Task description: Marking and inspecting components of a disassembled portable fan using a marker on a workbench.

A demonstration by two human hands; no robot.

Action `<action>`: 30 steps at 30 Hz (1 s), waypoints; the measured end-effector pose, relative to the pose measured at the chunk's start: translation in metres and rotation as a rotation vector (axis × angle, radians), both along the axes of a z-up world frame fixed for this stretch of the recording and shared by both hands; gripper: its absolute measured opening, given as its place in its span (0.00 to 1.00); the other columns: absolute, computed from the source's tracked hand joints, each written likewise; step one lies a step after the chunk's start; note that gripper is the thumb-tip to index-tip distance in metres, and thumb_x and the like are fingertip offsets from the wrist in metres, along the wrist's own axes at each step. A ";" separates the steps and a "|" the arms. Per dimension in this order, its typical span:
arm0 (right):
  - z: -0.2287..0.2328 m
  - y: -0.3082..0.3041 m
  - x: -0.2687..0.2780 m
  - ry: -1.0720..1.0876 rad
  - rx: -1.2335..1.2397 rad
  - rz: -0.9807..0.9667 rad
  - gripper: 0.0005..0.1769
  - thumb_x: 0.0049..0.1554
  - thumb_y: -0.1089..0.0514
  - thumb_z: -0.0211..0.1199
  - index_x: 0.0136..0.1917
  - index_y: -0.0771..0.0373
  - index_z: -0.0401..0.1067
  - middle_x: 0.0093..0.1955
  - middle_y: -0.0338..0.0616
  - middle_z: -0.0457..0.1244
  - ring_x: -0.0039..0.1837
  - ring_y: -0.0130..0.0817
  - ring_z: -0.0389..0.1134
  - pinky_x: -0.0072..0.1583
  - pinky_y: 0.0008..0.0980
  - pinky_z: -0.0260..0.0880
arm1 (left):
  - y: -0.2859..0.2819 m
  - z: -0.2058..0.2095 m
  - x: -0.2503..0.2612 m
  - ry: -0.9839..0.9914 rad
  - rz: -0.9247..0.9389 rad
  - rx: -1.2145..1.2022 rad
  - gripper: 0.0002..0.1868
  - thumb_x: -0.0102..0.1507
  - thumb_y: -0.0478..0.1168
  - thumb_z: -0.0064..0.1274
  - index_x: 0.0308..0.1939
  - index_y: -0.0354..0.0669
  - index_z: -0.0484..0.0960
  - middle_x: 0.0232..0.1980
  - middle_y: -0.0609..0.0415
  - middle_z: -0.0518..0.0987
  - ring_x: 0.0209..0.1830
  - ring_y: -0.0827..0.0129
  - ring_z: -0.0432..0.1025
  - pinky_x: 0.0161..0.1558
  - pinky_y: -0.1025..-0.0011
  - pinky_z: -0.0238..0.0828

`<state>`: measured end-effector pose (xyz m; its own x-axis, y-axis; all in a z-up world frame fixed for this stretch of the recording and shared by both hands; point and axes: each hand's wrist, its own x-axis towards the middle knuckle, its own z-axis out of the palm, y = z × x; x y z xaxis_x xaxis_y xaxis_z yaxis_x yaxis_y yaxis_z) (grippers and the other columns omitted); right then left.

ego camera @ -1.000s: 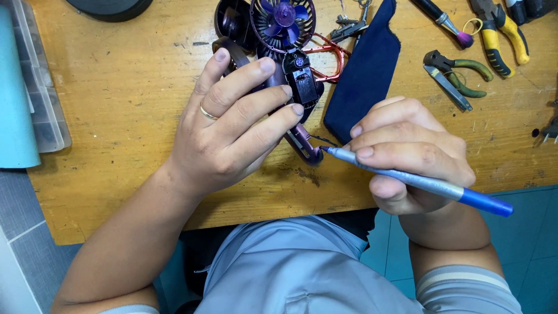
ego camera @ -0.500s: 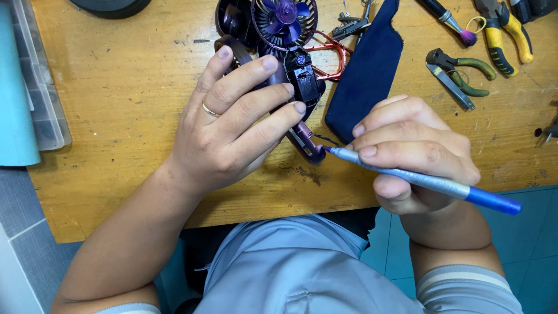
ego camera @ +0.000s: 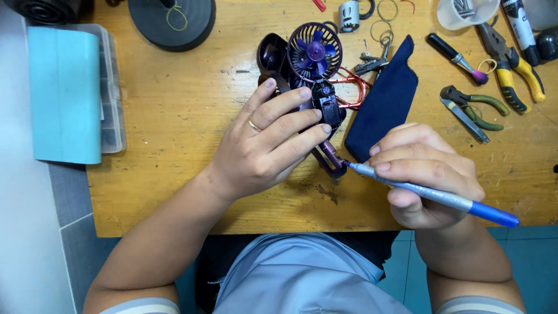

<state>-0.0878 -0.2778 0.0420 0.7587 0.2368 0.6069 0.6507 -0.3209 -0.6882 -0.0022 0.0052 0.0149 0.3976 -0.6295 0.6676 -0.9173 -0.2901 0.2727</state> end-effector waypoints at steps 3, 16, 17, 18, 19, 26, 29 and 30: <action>0.013 0.001 0.004 0.051 -0.021 0.088 0.22 0.70 0.46 0.57 0.50 0.68 0.76 0.42 0.53 0.73 0.48 0.51 0.78 0.56 0.46 0.81 | 0.000 -0.001 0.000 0.019 0.005 0.010 0.11 0.81 0.35 0.57 0.65 0.44 0.91 0.65 0.49 0.89 0.76 0.48 0.77 0.81 0.42 0.64; 0.002 0.003 0.004 0.007 -0.014 -0.027 0.23 0.71 0.46 0.56 0.50 0.69 0.77 0.44 0.52 0.72 0.50 0.51 0.79 0.55 0.41 0.83 | 0.002 -0.003 0.002 0.061 -0.006 0.025 0.11 0.79 0.33 0.60 0.65 0.43 0.91 0.66 0.49 0.88 0.77 0.47 0.76 0.82 0.41 0.64; 0.005 0.004 0.005 0.017 -0.010 0.016 0.23 0.70 0.46 0.57 0.49 0.70 0.77 0.45 0.53 0.73 0.49 0.51 0.78 0.55 0.43 0.83 | 0.001 -0.002 0.002 0.044 -0.011 0.017 0.10 0.80 0.34 0.59 0.64 0.43 0.91 0.65 0.49 0.88 0.76 0.47 0.77 0.81 0.40 0.65; 0.007 0.004 0.007 0.027 -0.006 0.059 0.23 0.70 0.47 0.58 0.49 0.70 0.77 0.45 0.54 0.73 0.48 0.51 0.77 0.55 0.46 0.82 | 0.000 -0.002 0.003 0.028 -0.016 0.010 0.10 0.81 0.34 0.59 0.64 0.42 0.91 0.64 0.48 0.88 0.76 0.47 0.77 0.80 0.40 0.66; 0.009 0.004 0.006 0.036 -0.012 0.052 0.23 0.70 0.47 0.58 0.49 0.70 0.77 0.45 0.54 0.73 0.48 0.51 0.77 0.55 0.46 0.82 | 0.000 -0.001 0.003 0.037 -0.022 0.004 0.10 0.81 0.34 0.59 0.64 0.42 0.91 0.64 0.48 0.88 0.76 0.47 0.77 0.80 0.40 0.66; 0.010 0.000 0.007 0.040 -0.026 0.058 0.23 0.72 0.46 0.56 0.51 0.70 0.77 0.44 0.54 0.73 0.49 0.53 0.77 0.57 0.46 0.82 | 0.003 0.000 0.003 0.041 -0.031 0.034 0.10 0.82 0.36 0.59 0.65 0.40 0.92 0.65 0.46 0.89 0.76 0.45 0.76 0.83 0.40 0.60; 0.014 0.000 0.005 0.061 -0.033 0.092 0.23 0.72 0.46 0.55 0.52 0.69 0.77 0.43 0.55 0.73 0.50 0.53 0.77 0.58 0.47 0.81 | 0.003 0.000 0.004 0.041 -0.032 0.042 0.10 0.83 0.35 0.59 0.65 0.40 0.91 0.65 0.46 0.90 0.76 0.45 0.76 0.83 0.39 0.61; 0.015 0.000 0.004 0.071 -0.040 0.074 0.23 0.72 0.46 0.55 0.53 0.69 0.77 0.45 0.56 0.74 0.51 0.54 0.77 0.59 0.47 0.82 | 0.004 0.000 0.004 0.040 -0.034 0.040 0.10 0.82 0.34 0.59 0.65 0.39 0.92 0.65 0.45 0.90 0.76 0.45 0.76 0.83 0.39 0.59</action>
